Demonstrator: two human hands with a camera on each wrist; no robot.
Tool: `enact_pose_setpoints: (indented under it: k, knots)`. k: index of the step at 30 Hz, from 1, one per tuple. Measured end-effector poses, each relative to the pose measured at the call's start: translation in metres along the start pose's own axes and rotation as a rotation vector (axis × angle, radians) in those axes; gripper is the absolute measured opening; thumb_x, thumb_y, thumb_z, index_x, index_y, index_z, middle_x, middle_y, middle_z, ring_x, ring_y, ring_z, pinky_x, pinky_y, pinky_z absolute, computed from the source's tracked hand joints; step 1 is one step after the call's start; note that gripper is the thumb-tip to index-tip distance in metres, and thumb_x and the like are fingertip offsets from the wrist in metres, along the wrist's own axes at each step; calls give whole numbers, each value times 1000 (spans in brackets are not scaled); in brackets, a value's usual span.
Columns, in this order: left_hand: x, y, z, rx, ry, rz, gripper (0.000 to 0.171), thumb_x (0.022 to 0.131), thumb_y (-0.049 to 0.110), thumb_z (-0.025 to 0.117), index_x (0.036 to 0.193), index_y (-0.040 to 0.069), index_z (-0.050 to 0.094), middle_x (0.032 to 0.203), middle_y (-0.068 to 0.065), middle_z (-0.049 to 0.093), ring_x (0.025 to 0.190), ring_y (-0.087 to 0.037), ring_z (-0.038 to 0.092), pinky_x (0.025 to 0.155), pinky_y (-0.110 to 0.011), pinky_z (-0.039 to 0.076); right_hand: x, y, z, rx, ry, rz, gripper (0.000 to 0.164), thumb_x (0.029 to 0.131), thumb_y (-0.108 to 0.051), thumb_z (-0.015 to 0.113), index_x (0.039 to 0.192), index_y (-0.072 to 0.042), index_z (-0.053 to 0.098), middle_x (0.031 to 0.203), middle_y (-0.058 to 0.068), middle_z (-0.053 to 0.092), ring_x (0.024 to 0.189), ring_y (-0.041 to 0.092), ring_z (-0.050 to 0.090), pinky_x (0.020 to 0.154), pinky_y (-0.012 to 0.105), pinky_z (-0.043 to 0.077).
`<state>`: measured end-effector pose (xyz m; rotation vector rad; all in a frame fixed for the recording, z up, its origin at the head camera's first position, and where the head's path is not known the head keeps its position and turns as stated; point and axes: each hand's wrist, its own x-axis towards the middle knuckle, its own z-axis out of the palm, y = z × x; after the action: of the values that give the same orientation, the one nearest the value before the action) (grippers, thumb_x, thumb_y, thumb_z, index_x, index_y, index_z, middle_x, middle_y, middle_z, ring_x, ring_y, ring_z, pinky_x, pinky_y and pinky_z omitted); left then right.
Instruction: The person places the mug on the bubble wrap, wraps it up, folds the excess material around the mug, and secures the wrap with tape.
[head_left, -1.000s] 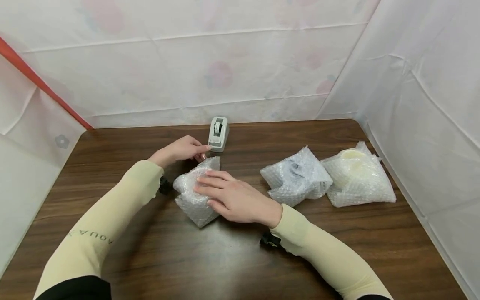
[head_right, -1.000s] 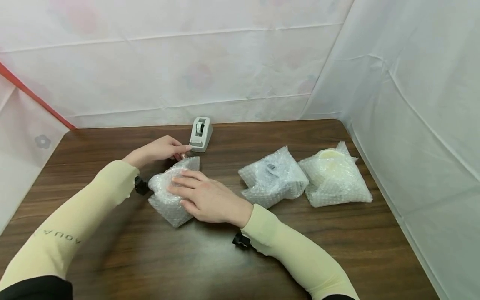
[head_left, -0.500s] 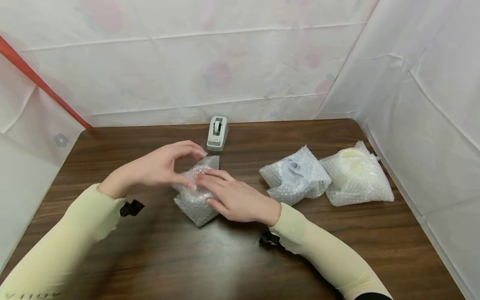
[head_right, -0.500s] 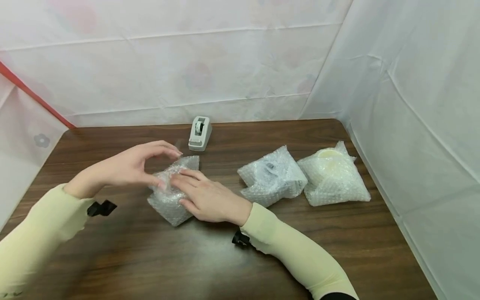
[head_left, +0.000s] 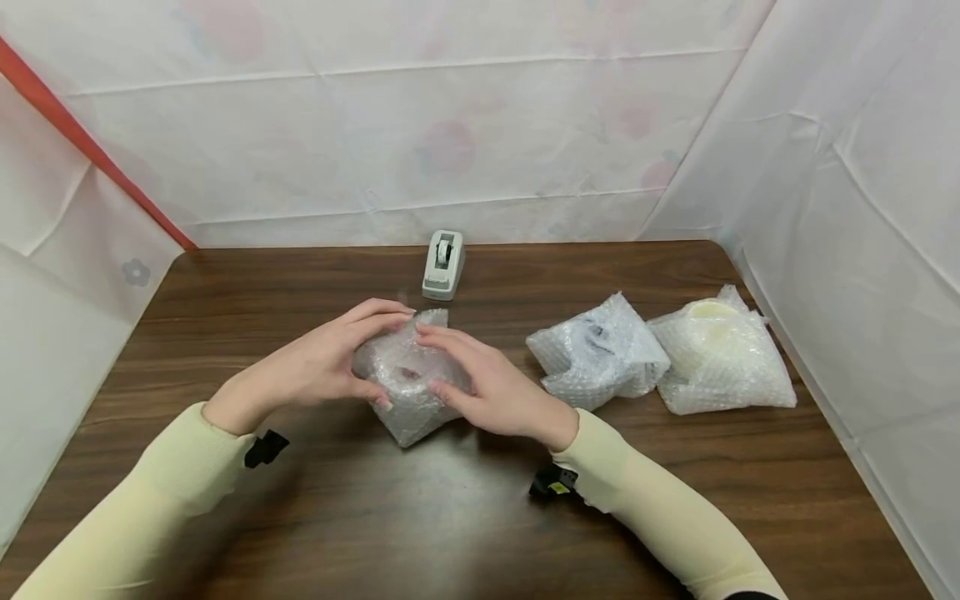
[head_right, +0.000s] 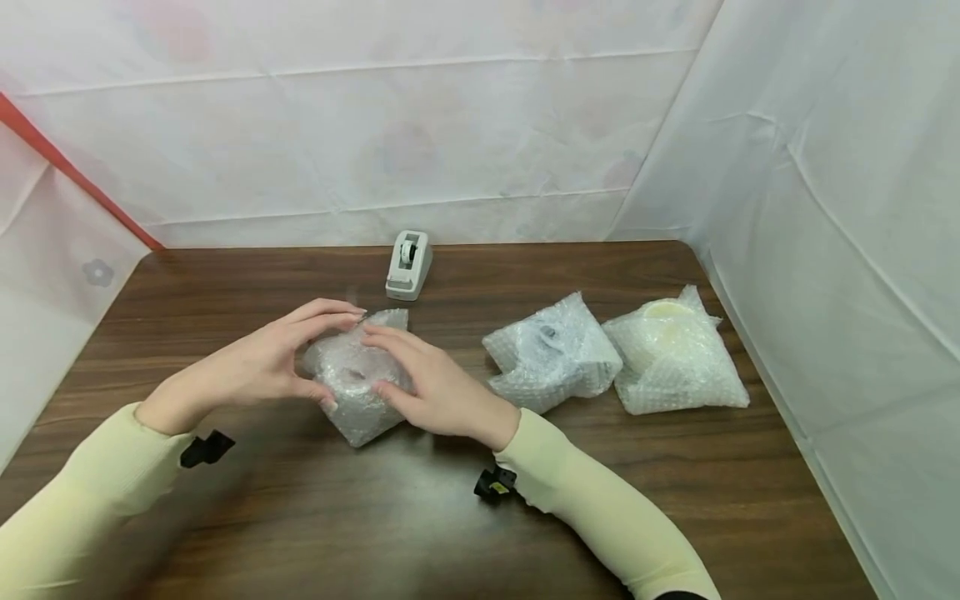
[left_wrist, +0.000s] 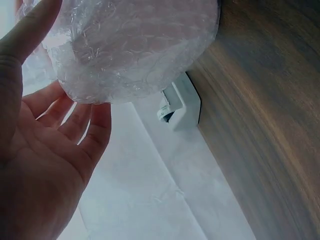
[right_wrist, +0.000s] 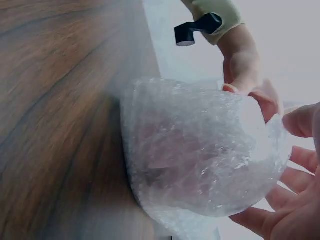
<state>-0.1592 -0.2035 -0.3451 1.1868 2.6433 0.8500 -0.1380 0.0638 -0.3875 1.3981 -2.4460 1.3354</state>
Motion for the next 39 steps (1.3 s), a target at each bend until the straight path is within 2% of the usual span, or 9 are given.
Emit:
enact_pose_setpoints:
  k: [3,7,11,18,22,26,29,33,39]
  knots:
    - [1,0,0,-1,21,15,93,64,34,95,141,5,50,148,-1,41,134,-18,41,107,-28,34,-1,2,1,-33,-39,-37,47,101,-18,59,144,-4,49,151,6,45,143,15,33,116,31,25]
    - [1,1,2,15,52,42,93,62,29,96,141,5,51,147,2,43,133,-17,43,106,-24,35,0,1,4,-177,-152,-75,44,102,-20,56,143,-6,52,152,5,45,148,19,24,118,28,18]
    - [-2,2,3,19,74,101,84,62,21,97,134,7,57,144,3,49,129,-16,48,104,-19,36,2,-4,3,-303,-243,-45,46,103,-25,54,147,-10,49,153,2,43,149,16,18,117,26,19]
    - [-2,3,2,37,45,208,81,65,22,95,135,10,58,140,1,53,122,-15,55,104,-22,38,6,-7,2,-317,-277,-20,45,104,-29,52,146,-12,50,150,-2,48,148,16,20,116,28,24]
    - [0,5,1,72,15,201,75,67,22,93,133,14,60,136,5,56,109,-10,60,95,-30,46,7,-2,0,-171,-173,-28,39,101,-23,59,137,-10,59,143,-1,55,143,13,31,115,27,26]
    - [1,7,-1,109,7,204,67,68,23,93,128,14,63,130,6,59,100,-6,62,87,-36,48,12,-1,-2,23,77,53,23,98,-13,63,119,-7,66,121,3,67,120,11,57,103,27,43]
    - [1,7,-1,129,13,219,67,67,24,93,126,13,65,128,7,60,102,-7,62,86,-37,48,19,-3,-3,170,246,151,20,98,-8,61,117,-4,62,112,7,67,106,14,63,91,26,52]
    - [2,7,-1,135,14,234,63,67,26,92,123,17,65,124,11,61,107,-7,58,86,-33,45,28,-4,-6,353,278,239,25,96,-6,65,121,-3,62,115,9,65,103,20,64,87,31,54]
    - [-1,6,2,148,33,235,63,67,28,92,122,15,63,119,10,64,102,-10,60,86,-37,45,30,-6,-8,452,303,280,12,91,-3,72,102,0,68,97,7,70,87,18,67,78,32,56]
